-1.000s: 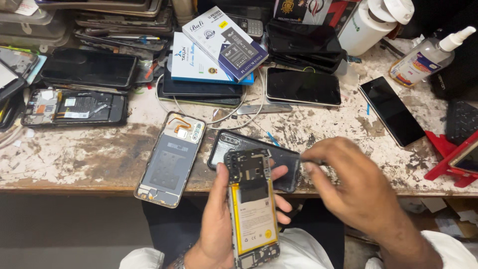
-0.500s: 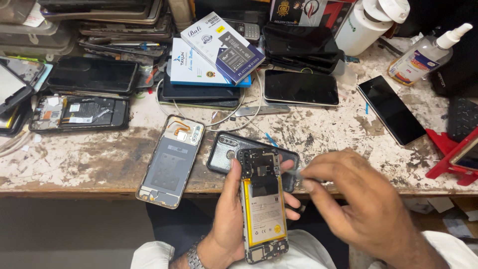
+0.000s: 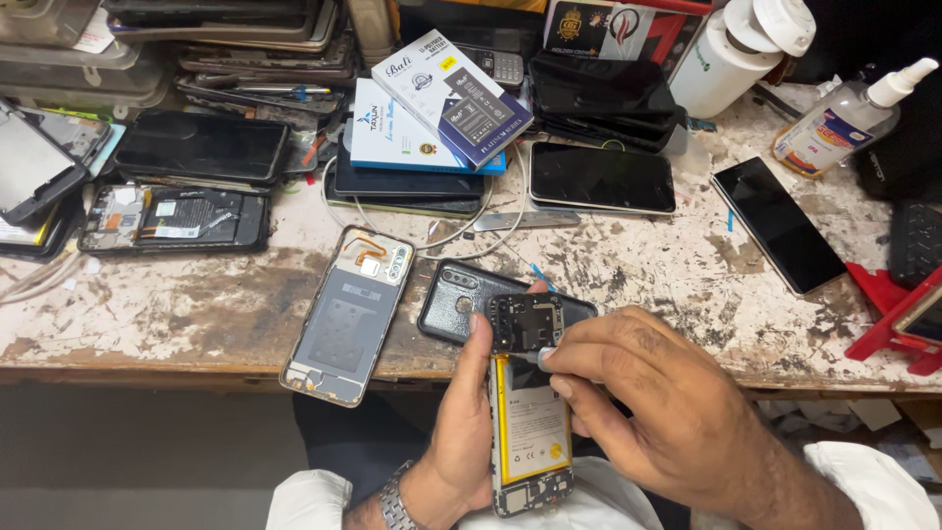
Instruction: The person disassembles a light blue smartphone, removes the old battery, and installs a new one. They use a screwdriver and a prying tool to open the device, disconnect the battery connector, and secure the new battery before reattaching the internal bracket.
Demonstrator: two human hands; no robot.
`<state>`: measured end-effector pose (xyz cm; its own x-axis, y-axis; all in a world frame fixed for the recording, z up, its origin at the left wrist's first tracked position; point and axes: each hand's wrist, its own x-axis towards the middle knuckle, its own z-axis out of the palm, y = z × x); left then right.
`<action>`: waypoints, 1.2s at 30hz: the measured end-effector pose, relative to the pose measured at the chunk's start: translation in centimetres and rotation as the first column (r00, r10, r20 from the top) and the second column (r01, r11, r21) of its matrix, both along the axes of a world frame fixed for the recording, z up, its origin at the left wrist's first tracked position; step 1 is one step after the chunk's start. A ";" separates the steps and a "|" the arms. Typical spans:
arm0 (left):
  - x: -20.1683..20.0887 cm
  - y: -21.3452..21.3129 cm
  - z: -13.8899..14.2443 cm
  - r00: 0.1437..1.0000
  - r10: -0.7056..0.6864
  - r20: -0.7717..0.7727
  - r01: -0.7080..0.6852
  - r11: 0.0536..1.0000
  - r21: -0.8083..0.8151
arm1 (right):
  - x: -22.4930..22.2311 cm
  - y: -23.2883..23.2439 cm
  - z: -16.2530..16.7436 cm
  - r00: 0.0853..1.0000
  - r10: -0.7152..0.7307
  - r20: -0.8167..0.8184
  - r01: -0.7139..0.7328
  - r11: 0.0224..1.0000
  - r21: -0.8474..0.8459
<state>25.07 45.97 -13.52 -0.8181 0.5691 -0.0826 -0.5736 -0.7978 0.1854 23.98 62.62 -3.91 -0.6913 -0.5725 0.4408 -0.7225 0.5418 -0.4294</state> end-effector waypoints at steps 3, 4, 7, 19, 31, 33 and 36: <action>-0.1 -0.1 0.1 1.000 0.010 -0.022 -0.010 1.000 -0.030 | 0.0 -0.1 -0.1 1.000 0.001 -0.005 -0.001 1.000 0.005; -0.1 -0.2 0.1 1.000 0.012 -0.024 -0.013 0.999 -0.046 | 0.0 -0.3 -0.1 1.000 0.001 -0.002 -0.001 1.000 0.004; 0.0 -0.2 0.0 0.999 0.035 -0.034 -0.038 0.992 -0.124 | 0.1 -0.6 0.3 0.999 -0.044 -0.005 0.044 0.999 0.022; -0.1 -0.2 -0.4 0.989 0.021 -0.146 -0.046 0.984 -0.170 | -0.6 0.0 1.5 0.955 -0.242 0.170 0.179 0.931 0.318; -0.8 -0.1 0.3 0.998 0.047 -0.044 -0.052 0.992 -0.117 | -0.5 -0.4 0.9 0.993 -0.110 0.035 0.106 0.989 0.100; -0.8 0.0 0.2 0.997 0.042 -0.060 -0.051 0.988 -0.148 | -0.6 -0.3 0.9 0.966 -0.209 0.155 0.186 0.971 0.152; -0.9 0.1 0.1 0.995 0.050 -0.082 -0.061 0.988 -0.142 | -0.7 -0.2 1.2 0.993 -0.087 0.076 0.081 0.993 0.083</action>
